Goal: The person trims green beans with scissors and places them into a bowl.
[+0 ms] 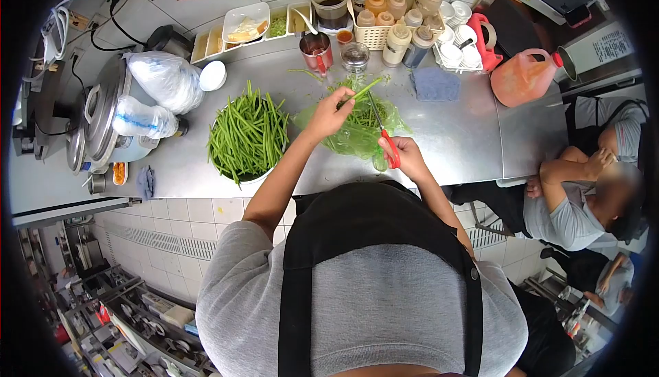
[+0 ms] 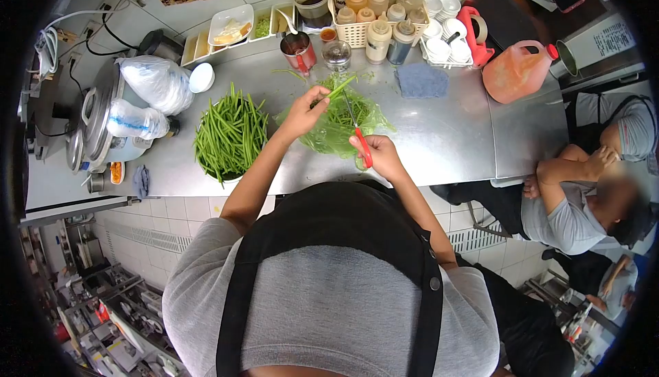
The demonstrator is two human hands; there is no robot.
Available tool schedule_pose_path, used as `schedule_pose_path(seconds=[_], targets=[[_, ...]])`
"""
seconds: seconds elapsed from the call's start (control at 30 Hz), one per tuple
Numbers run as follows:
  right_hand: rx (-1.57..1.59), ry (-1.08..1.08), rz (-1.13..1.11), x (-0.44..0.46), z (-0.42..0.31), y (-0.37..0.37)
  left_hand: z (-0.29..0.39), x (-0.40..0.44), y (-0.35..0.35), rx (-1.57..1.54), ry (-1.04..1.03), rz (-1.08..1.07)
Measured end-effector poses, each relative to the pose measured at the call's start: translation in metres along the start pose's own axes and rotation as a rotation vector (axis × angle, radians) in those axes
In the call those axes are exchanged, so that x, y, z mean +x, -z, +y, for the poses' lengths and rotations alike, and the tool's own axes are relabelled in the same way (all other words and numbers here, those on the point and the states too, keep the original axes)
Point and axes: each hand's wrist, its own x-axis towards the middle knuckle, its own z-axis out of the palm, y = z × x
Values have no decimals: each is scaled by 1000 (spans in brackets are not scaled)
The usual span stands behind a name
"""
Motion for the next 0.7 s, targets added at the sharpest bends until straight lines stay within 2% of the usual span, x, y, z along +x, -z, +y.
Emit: schedule_pose_path(seconds=[0.13,0.2,0.5,0.6,0.67,0.7], targets=[[-7,-3,14,0,0,1,-5,3,0,0,2,-1],[-25,-3,13,1,3,1,-5,4,2,-97,3,-105],[-117,28,2,5,10,6,-5,3,5,-133,-51,-122],[-61,-8,64,9,18,7,-6,5,9,-121,41,-137],[87,103,293,10,19,5,-8,5,7,-128,21,-116],[87,101,295,11,17,5,-6,5,6,-135,1,-97]])
